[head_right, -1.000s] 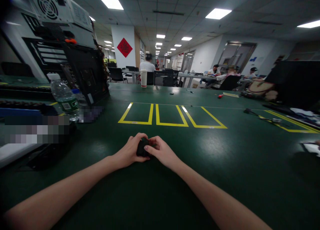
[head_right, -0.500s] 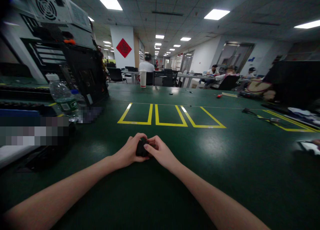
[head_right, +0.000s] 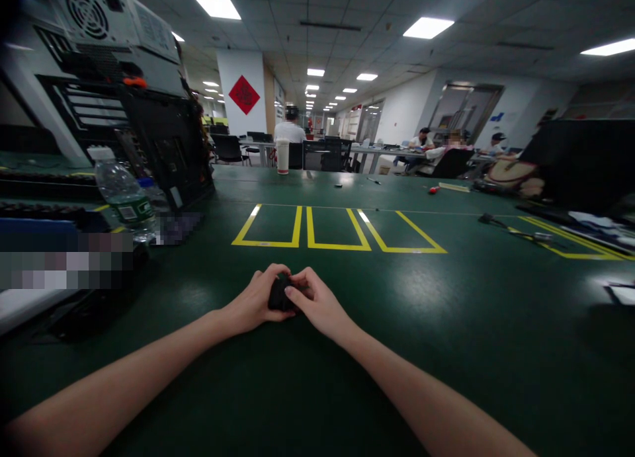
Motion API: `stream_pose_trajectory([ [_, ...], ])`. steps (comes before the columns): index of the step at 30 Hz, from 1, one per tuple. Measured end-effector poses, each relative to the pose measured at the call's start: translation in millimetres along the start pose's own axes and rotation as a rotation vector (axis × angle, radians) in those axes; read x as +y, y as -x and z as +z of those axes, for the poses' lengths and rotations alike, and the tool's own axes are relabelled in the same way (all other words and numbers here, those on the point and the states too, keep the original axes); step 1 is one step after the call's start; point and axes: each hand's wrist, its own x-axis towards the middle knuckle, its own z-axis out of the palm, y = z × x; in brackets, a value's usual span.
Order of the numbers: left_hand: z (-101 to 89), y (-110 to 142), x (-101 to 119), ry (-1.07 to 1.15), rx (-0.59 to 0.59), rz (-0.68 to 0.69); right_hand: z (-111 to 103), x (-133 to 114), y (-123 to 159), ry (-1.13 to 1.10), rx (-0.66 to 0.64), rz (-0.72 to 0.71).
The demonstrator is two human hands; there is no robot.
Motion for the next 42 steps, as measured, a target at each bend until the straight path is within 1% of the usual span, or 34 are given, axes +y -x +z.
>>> stream_pose_trajectory([
  [2, 0.0, 0.0, 0.0, 0.004, 0.0, -0.001, -0.7, 2.1, -1.4, 0.016, 0.019, 0.04],
  [5, 0.0, -0.1, -0.4, 0.009, 0.002, -0.002, -2.3, 2.5, -1.6, 0.047, 0.004, 0.078],
  [9, -0.2, -0.1, -0.8, 0.011, -0.007, -0.006, -2.8, -2.8, 1.6, -0.006, -0.056, 0.007],
  [11, -0.4, -0.2, -0.6, 0.01, -0.005, -0.009, -1.8, -4.8, 2.9, -0.038, -0.055, -0.024],
  [14, -0.7, 0.0, 0.3, 0.008, 0.009, 0.0, 0.1, -3.6, 2.3, -0.049, -0.021, -0.028],
  [19, -1.1, 0.4, 0.4, 0.003, 0.011, 0.01, 0.0, 2.5, -1.3, -0.001, 0.036, 0.029],
  [22, -0.5, 0.4, -0.6, 0.004, 0.008, 0.004, -1.8, 1.1, -0.7, 0.031, 0.018, 0.073],
  [24, -0.1, 0.2, -1.0, 0.006, 0.005, 0.0, -2.6, -1.7, 0.8, 0.005, -0.021, 0.058],
  [26, 0.0, 0.3, -0.9, 0.005, 0.003, -0.004, -2.7, -4.1, 2.3, -0.046, -0.045, 0.014],
  [29, -0.9, 0.7, 0.1, 0.011, 0.002, -0.004, -1.8, -5.0, 3.2, -0.091, -0.034, -0.013],
  [34, -2.2, 0.9, 1.6, 0.025, -0.004, -0.004, -0.7, -0.6, 0.5, -0.076, 0.009, 0.012],
  [37, -2.0, 0.6, 1.5, 0.024, -0.007, -0.012, -1.6, 1.0, -0.6, -0.041, 0.025, 0.063],
  [40, -2.2, 0.9, 1.3, 0.026, -0.006, -0.014, -3.1, 0.2, 0.0, -0.007, 0.005, 0.112],
  [42, -2.3, 1.0, 1.3, 0.025, -0.004, -0.007, -3.6, -1.1, 0.7, -0.034, -0.024, 0.092],
])
